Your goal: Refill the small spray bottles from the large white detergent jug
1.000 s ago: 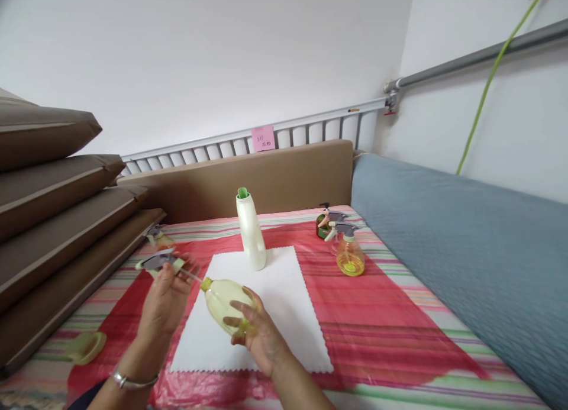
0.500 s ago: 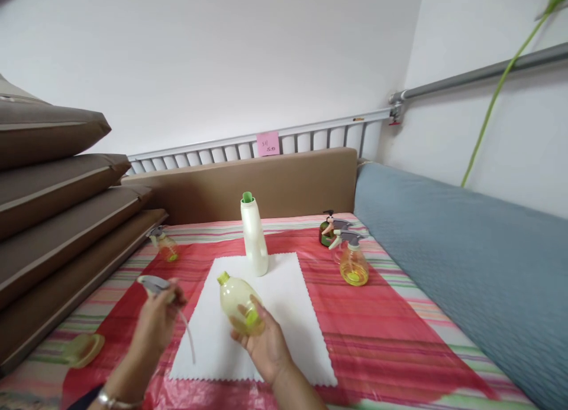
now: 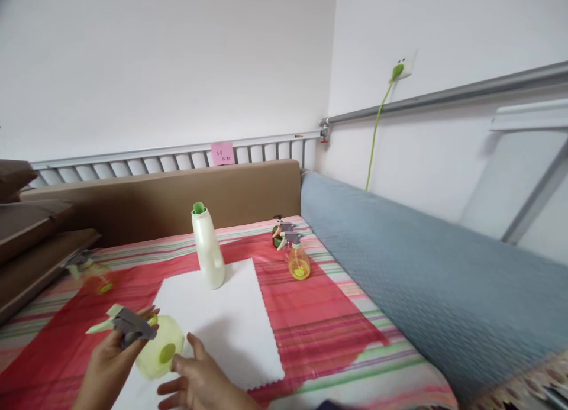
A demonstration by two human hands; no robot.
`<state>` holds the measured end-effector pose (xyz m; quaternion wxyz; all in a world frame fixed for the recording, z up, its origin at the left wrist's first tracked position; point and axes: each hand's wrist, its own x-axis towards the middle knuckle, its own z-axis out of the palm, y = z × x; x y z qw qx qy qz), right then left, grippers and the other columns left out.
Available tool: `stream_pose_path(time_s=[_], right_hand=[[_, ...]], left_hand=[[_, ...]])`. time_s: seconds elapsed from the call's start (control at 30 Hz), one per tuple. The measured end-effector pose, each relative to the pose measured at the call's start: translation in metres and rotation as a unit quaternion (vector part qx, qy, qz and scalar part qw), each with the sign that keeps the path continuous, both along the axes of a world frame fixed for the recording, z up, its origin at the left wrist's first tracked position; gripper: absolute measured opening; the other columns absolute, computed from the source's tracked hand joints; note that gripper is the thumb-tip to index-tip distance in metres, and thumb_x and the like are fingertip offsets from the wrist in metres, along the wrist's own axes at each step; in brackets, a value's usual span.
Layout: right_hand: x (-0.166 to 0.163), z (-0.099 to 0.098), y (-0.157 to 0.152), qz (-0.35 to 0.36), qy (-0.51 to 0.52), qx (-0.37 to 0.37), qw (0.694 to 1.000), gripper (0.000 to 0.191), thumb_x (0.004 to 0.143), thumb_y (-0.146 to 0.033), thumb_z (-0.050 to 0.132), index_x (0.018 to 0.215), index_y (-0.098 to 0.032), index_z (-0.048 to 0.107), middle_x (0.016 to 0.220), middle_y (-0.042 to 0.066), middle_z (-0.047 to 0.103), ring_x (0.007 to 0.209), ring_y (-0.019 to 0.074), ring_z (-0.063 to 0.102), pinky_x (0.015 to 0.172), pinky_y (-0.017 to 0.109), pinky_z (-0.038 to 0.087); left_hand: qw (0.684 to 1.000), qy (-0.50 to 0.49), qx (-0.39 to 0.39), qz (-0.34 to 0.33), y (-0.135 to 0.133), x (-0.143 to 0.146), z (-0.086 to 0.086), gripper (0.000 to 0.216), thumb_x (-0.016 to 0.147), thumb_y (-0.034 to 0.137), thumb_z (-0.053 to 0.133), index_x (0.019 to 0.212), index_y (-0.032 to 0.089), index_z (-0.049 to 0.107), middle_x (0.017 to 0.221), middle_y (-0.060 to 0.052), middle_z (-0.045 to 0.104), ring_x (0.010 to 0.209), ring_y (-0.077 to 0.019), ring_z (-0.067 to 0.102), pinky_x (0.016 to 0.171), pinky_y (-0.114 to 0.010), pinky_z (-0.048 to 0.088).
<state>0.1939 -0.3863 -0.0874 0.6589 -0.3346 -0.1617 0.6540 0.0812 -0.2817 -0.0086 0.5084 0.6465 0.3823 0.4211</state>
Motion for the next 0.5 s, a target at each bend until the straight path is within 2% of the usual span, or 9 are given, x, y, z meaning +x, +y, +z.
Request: stream_pose_path(time_s=[0.13,0.33,0.4,0.5], right_hand=[[0.006,-0.008,-0.006,0.008,-0.098,-0.057,0.994,0.082,0.050,-0.048,0.074,0.117,-0.019,0.037,0.081,0.002,0.056,0.060,0.0171,0.061,0.053,0.030,0.045],[0.020,-0.004,-0.009,0.024,-0.179,-0.065,0.981,0.057,0.050,-0.050,0.072,0.093,-0.019,0.050,0.081,0.002,0.056,0.059,0.0142,0.060,0.054,0.029,0.043],[0.027,0.001,-0.008,-0.002,-0.218,-0.068,0.973,0.052,0.053,-0.050,0.070,0.091,-0.018,0.053,0.082,0.004,0.058,0.061,0.0160,0.061,0.053,0.029,0.044],[0.049,0.016,0.000,-0.085,-0.302,-0.068,0.947,0.047,0.057,-0.049,0.067,0.088,-0.015,0.058,0.079,0.008,0.061,0.067,0.0214,0.062,0.055,0.031,0.044]], left_hand=[[0.999,0.008,0.041,0.027,0.018,0.000,-0.018,0.046,0.050,0.033,0.077,0.092,0.016,0.068,0.100,-0.010,0.070,0.097,-0.0307,0.062,0.087,-0.040,0.049],[0.999,0.015,0.023,0.041,0.034,-0.009,-0.049,0.045,0.048,0.037,0.076,0.087,0.016,0.068,0.096,-0.011,0.071,0.090,-0.0303,0.065,0.081,-0.039,0.052],[0.999,0.005,0.025,0.038,0.035,-0.012,-0.054,0.045,0.048,0.037,0.077,0.087,0.016,0.067,0.094,-0.011,0.072,0.089,-0.0303,0.066,0.080,-0.038,0.052],[0.999,0.013,0.025,0.023,0.039,-0.016,-0.060,0.044,0.047,0.038,0.077,0.085,0.017,0.068,0.092,-0.011,0.072,0.089,-0.0312,0.066,0.079,-0.038,0.052]])
